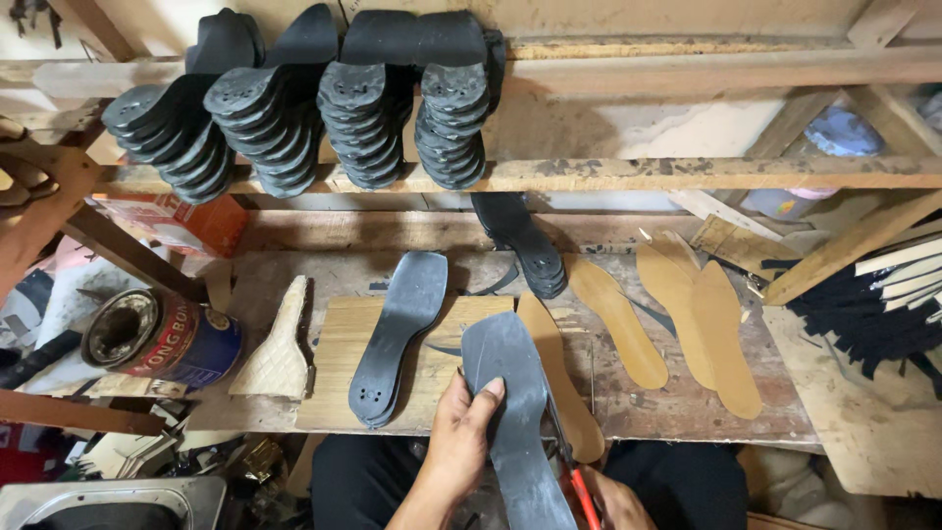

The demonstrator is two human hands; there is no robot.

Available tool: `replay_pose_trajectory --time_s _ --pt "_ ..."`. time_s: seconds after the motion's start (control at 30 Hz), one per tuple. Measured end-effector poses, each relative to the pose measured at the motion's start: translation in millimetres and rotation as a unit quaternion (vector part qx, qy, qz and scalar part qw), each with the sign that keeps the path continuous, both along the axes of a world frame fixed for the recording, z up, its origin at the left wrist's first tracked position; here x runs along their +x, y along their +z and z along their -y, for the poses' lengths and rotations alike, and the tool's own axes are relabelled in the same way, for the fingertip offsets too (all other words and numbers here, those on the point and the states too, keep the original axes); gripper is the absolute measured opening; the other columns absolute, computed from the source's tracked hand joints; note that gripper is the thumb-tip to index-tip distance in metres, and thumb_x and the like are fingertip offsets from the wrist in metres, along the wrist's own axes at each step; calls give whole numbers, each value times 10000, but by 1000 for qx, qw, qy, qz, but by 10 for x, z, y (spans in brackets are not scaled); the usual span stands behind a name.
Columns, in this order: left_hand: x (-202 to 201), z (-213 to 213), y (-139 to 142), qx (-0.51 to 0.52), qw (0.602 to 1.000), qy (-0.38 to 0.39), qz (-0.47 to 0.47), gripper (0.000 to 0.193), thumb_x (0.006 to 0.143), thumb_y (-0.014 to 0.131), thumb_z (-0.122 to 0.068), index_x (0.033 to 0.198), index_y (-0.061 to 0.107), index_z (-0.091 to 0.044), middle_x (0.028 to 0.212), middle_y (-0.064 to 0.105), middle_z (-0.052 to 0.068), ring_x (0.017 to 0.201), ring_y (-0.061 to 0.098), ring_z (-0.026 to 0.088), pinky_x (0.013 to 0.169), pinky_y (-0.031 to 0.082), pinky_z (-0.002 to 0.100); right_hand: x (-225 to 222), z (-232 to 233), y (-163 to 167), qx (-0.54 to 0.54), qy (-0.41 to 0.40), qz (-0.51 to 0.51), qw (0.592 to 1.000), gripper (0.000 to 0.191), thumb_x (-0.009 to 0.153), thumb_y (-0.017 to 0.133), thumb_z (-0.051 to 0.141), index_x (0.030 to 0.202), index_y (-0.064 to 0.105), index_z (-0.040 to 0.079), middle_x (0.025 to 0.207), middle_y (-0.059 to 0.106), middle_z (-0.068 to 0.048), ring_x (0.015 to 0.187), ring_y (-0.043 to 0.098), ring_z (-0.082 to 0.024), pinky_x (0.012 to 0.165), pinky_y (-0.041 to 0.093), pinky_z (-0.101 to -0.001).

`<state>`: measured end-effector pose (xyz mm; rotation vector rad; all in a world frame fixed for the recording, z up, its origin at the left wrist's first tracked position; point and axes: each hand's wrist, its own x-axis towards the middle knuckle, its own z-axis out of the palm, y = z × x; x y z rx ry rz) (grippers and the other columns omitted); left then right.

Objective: The person uses red-handled scissors to trim the edges of a black rubber shoe insole. They repeatedly compare the trimmed insole to a tan cardboard template, adjusting the cut to match the template's shape. The person handles multiple insoles and templates on a wooden workbench.

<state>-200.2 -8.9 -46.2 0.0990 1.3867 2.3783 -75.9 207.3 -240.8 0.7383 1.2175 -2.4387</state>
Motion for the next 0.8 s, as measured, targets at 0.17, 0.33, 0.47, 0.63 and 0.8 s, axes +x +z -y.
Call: replay_pose_trajectory --time_s 0.17,0.33,0.47,0.63,0.8 --pt "44 60 29 -5 1000 1 1 404 956 570 -116 1347 549 -15 1226 692 83 1075 639 154 949 514 315 55 -73 73 510 118 -378 763 450 956 643 296 1306 630 14 1065 782 -95 991 759 -158 844 591 -269" --pt "35 61 17 -18 1000 15 -13 400 961 568 -110 1347 555 -4 1222 694 95 1079 637 158 957 506 313 35 -11 91 338 127 -189 913 397 979 557 278 1248 716 33 1005 802 -86 918 755 -149 797 571 -267" --pt "51 42 -3 -13 1000 18 -8 407 956 565 -109 1351 544 -10 1228 693 94 1086 638 160 963 503 317 24 24 91 283 103 -193 934 423 1000 516 299 1267 705 31 1060 797 -74 967 743 -142 837 557 -257" --pt "53 54 12 -33 999 15 -7 414 963 565 -122 1358 542 -1 1227 693 110 1083 637 169 962 502 321 -24 14 84 161 78 -69 982 424 1010 518 316 1230 719 15 1005 767 -79 893 712 -148 770 542 -273" --pt "30 56 43 -39 999 6 -12 427 966 557 -130 1372 532 -2 1255 688 106 1112 636 166 980 498 318 12 -3 48 257 100 -151 949 403 1003 532 288 1221 713 2 985 762 -90 872 707 -155 751 535 -276"
